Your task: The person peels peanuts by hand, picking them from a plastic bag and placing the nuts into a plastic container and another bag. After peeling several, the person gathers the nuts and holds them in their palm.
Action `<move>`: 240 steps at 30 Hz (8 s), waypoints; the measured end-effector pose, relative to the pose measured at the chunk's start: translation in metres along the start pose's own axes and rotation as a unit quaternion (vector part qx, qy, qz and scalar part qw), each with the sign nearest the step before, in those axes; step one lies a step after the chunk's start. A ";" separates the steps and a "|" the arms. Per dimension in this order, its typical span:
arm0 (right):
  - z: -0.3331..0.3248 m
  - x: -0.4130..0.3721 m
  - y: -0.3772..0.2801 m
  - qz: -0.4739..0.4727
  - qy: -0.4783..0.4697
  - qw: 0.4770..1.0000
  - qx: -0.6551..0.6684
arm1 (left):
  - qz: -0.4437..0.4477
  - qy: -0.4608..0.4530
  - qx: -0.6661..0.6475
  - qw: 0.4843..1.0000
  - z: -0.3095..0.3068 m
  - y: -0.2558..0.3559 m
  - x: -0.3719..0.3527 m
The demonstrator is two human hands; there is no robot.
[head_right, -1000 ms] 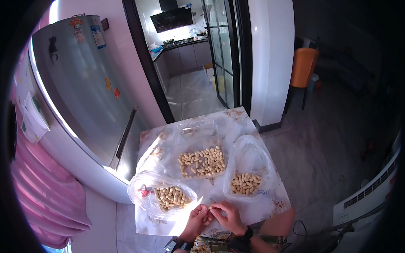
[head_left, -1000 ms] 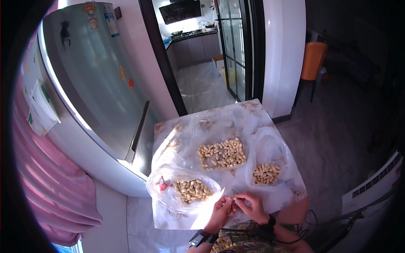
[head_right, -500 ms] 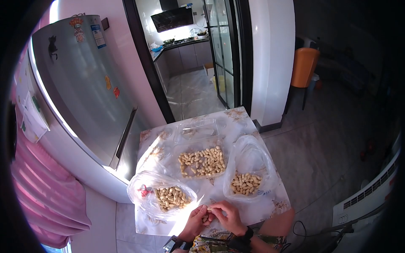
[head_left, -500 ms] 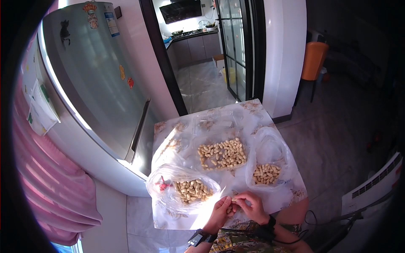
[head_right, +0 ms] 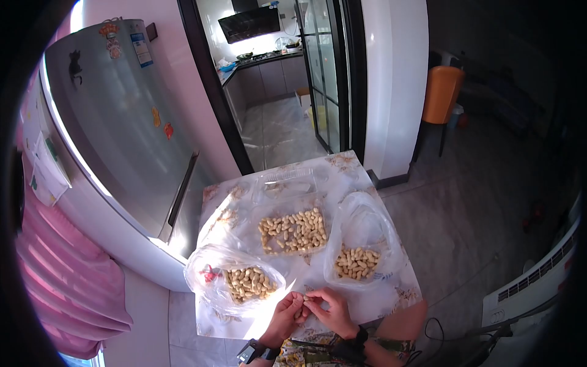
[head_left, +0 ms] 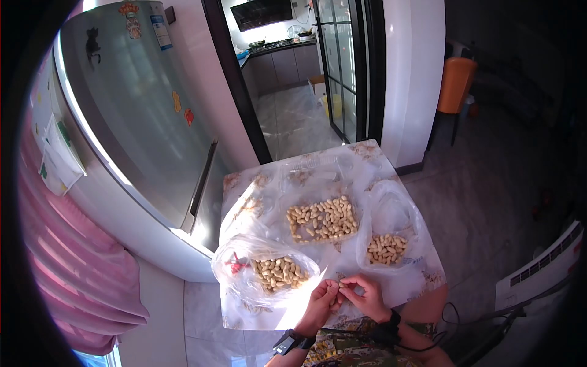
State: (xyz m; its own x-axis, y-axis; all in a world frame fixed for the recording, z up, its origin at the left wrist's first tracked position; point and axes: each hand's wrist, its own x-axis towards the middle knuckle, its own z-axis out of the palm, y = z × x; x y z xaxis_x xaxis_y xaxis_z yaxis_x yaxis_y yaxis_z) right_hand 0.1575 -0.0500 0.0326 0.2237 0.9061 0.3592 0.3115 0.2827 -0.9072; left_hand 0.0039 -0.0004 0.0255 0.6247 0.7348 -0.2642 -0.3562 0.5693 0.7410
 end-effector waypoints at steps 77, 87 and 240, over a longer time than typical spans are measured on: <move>0.019 0.026 -0.049 -0.072 -0.034 0.997 -0.024 | 0.000 0.058 -0.054 0.997 -0.007 -0.011 0.006; 0.079 0.081 -0.039 -0.156 -0.223 0.953 -0.134 | 0.046 0.063 0.040 0.996 -0.005 -0.016 0.007; 0.008 0.016 -0.006 -0.133 0.022 0.988 -0.077 | 0.033 -0.006 -0.126 0.991 -0.019 -0.022 0.011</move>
State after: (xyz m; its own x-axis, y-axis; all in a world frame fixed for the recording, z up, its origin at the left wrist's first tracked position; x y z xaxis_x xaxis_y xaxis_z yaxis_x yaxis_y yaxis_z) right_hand 0.1518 -0.0349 0.0418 0.1544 0.7905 0.5927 0.5015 0.4542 -0.7364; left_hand 0.0053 0.0020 -0.0053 0.6016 0.7701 -0.2123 -0.5581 0.5953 0.5780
